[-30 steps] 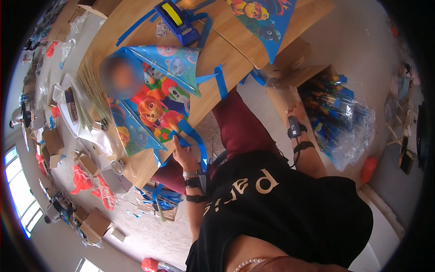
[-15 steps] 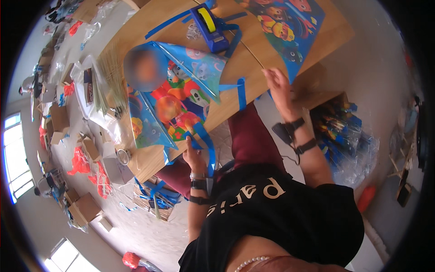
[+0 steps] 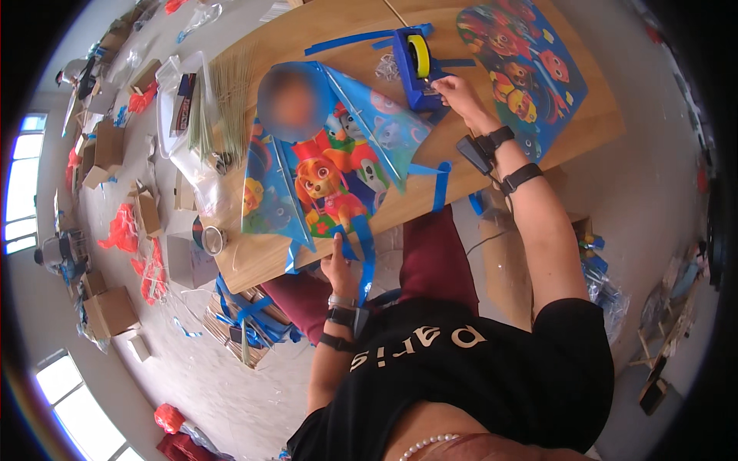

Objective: Assembling a cartoon-themed kite by folding the sheet, applying tape, and attaching blue ribbons.

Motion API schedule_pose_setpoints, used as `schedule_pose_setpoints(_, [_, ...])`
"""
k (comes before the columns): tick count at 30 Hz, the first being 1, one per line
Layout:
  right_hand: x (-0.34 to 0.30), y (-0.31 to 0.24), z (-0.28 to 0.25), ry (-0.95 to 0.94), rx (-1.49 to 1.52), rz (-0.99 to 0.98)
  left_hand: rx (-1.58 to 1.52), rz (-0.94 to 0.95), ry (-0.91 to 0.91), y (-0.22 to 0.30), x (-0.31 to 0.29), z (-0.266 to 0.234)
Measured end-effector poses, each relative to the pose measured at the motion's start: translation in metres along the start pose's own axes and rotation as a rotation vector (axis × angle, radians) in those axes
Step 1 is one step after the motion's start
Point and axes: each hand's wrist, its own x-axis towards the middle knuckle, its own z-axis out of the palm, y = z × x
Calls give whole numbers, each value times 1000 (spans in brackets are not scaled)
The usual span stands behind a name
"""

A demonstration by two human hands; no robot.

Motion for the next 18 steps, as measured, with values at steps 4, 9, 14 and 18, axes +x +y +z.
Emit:
schedule_pose_setpoints(4, [6,-9,-5,-138,30,77,-11,11,4,-2,2,-3])
schedule_pose_setpoints(9, [9,-14,-14,-190,95,202,-14,21,15,-7,6,-5])
schedule_pose_setpoints(14, [7,-16,-21,-225,207,268,-17,29,13,-8,7,-4])
schedule_pose_setpoints(18, [2,-14,-22,-216,353,255,24,61,21,-12,11,-7])
